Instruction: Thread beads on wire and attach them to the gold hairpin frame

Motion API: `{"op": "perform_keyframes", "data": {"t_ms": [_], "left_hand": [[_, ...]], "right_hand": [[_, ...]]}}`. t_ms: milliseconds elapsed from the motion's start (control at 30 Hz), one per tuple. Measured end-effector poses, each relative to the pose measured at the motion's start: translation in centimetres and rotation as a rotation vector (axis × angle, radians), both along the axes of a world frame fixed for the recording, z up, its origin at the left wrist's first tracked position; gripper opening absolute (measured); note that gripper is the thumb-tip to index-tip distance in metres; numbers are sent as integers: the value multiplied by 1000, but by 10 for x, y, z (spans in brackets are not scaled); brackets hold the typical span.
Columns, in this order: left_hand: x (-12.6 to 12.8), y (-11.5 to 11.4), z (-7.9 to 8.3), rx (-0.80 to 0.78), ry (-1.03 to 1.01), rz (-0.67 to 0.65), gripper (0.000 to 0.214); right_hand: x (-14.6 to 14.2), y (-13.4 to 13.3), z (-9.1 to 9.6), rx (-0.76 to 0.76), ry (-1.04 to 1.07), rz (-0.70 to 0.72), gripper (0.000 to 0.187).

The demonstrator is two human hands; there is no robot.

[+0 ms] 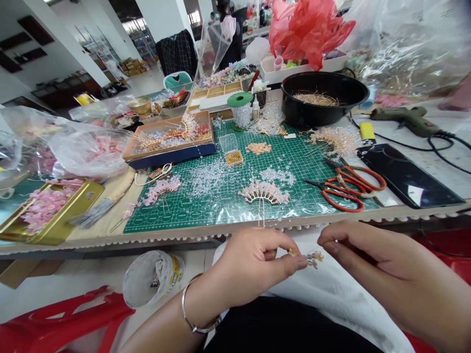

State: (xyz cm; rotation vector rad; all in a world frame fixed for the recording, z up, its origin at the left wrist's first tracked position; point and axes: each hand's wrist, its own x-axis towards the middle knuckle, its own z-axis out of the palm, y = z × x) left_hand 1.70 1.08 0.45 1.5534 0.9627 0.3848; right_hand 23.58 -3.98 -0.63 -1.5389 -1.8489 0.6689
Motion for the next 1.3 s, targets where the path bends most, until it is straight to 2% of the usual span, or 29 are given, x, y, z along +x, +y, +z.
{"op": "perform_keyframes", "data": {"t_ms": [100,200,367,500,633,700,833,867,933,1000,1033,1100,1167,1233,1300], "left_hand": [[0,0,-2,-63,-53,25,28],[0,1,-8,-114,-94,82,28],[9,5,-24,-147,-212,273,22],[18,6,-31,-204,-381,439,18],[19,6,-29,-339,-534,533,20],[18,6,-27,-282,-557,550,20],[16,2,-24,31,-438,531,16],[16,1,-22,113,-395,520,15],[16,-2,-20,274,-334,496,12],[16,-5,-18,381,-322,456,11],[16,-6,-18,385,-330,437,12],[14,-7,-18,307,-359,420,15],[10,-7,-18,178,-373,419,18],[6,-7,-18,62,-358,402,19],[1,-6,-17,-30,-327,348,20]], "right_hand": [[2,-1,-2,-25,-52,61,19],[0,-1,1,17,-92,58,17],[-17,-6,4,229,-222,34,9],[-37,-8,-11,314,-214,56,9],[-42,-5,-28,224,-188,60,15],[-37,-3,-27,234,-288,53,18],[-28,-1,-7,409,-494,-79,39],[-28,0,-3,403,-470,-101,41],[-32,4,2,287,-290,-126,40],[-40,8,1,38,77,-135,35],[-45,9,-1,-119,309,-133,29],[-54,11,-5,-390,745,-124,16],[-60,11,-8,-517,993,-120,21],[-61,10,-11,-528,1016,-142,29],[-57,8,-13,-524,924,-145,31]]}}
